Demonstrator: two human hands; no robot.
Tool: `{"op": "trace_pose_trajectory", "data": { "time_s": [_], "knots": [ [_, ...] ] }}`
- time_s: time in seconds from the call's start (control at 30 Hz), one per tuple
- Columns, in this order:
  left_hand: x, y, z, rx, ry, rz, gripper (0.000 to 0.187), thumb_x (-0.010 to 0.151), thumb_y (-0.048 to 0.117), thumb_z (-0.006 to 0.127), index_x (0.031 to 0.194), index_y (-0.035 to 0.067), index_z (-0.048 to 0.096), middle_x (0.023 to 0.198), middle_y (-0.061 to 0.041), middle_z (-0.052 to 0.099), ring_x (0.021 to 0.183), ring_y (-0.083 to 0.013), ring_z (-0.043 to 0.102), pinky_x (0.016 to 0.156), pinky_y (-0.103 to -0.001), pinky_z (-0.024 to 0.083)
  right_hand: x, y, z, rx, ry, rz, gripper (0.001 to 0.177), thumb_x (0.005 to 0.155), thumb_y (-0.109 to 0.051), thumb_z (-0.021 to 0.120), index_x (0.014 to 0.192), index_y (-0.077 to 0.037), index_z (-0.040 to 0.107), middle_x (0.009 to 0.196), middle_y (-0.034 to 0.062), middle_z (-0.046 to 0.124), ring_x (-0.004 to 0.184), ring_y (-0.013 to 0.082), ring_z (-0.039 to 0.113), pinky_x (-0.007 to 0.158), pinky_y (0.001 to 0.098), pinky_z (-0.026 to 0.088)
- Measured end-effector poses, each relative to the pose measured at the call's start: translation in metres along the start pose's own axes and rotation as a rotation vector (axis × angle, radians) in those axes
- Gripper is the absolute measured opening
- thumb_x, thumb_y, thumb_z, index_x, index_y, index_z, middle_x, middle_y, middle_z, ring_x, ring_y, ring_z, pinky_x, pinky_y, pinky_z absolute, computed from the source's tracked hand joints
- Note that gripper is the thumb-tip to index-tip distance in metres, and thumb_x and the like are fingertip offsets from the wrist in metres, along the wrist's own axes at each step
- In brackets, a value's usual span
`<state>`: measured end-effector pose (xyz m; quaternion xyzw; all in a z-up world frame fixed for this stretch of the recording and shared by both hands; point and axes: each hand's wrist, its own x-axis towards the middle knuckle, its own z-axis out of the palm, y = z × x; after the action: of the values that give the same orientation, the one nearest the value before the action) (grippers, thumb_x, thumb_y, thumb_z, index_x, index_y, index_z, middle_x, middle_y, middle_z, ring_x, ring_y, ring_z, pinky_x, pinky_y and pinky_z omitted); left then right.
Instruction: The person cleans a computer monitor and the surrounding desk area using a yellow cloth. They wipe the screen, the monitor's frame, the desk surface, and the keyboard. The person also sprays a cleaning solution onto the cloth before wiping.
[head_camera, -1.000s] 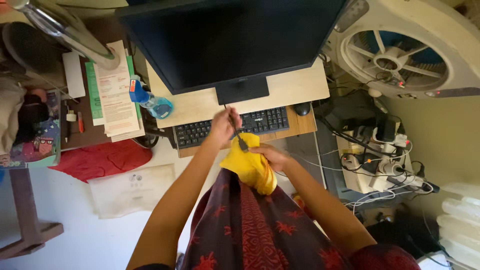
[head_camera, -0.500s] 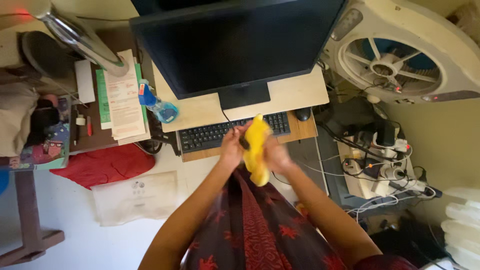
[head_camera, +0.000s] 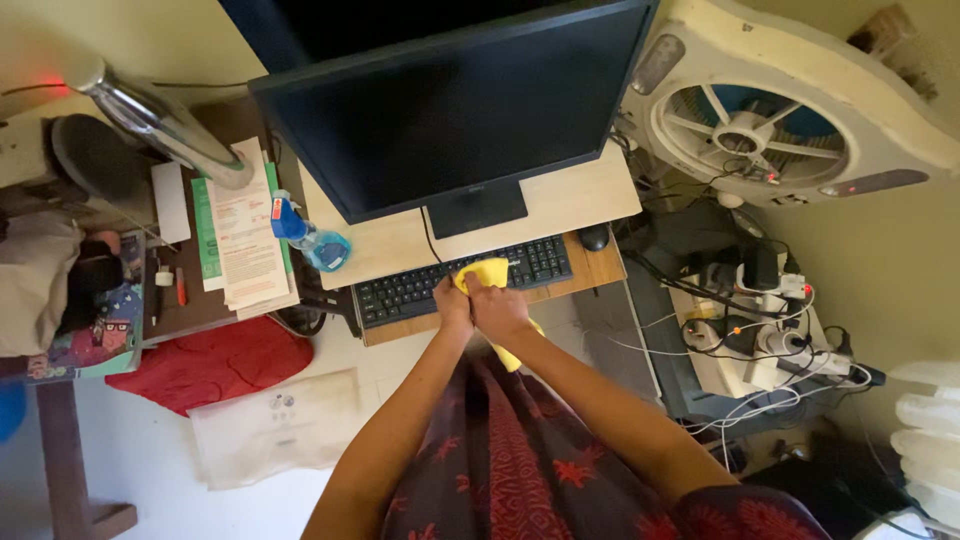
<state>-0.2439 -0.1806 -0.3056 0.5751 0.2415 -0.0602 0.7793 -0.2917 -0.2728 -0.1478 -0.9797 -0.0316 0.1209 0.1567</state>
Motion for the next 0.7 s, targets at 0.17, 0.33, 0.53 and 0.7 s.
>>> {"op": "trace_pose_trajectory", "data": {
  "time_s": [0.17,0.33,0.53,0.7],
  "knots": [
    [0.021,0.013,0.005,-0.305,-0.112,-0.163,0.023,0.105,0.011,0.048,0.086,0.005,0.061,0.08,-0.005,0.062,0.069,-0.0177,0.059,0.063,-0.035,0.052,0.024,0.026,0.059,0.293,0.147,0.02,0.047,0.1,-0.019,0.049,0.147,-0.017,0.045,0.106,0.0347,0.066,0.088,0.0472,0.071,0.077,0.0552,0.058],
    [0.034,0.028,0.004,-0.321,-0.083,-0.354,0.032,0.105,0.019,0.042,0.082,0.009,0.062,0.074,-0.003,0.062,0.061,-0.0182,0.059,0.054,-0.034,0.046,0.017,0.032,0.037,0.556,0.094,-0.147,0.049,0.096,-0.013,0.051,0.144,-0.012,0.044,0.108,0.0284,0.069,0.096,0.0466,0.068,0.079,0.0565,0.055],
    [0.044,0.034,0.013,0.001,-0.069,0.202,0.034,0.11,0.022,0.051,0.086,0.004,0.066,0.076,-0.004,0.063,0.067,-0.0162,0.058,0.06,-0.031,0.048,0.021,0.037,0.029,0.233,0.063,0.012,0.04,0.102,-0.014,0.05,0.141,-0.006,0.044,0.115,0.0238,0.07,0.095,0.0459,0.068,0.079,0.056,0.055],
    [0.084,0.063,0.002,-0.073,0.024,-0.044,0.03,0.107,0.028,0.056,0.09,0.004,0.064,0.072,-0.004,0.058,0.062,-0.017,0.058,0.054,-0.029,0.044,0.027,0.106,0.07,0.597,0.684,0.213,0.053,0.086,-0.015,0.053,0.135,0.0,0.037,0.11,0.0269,0.069,0.079,0.0377,0.071,0.068,0.0464,0.056]
  ]
}}
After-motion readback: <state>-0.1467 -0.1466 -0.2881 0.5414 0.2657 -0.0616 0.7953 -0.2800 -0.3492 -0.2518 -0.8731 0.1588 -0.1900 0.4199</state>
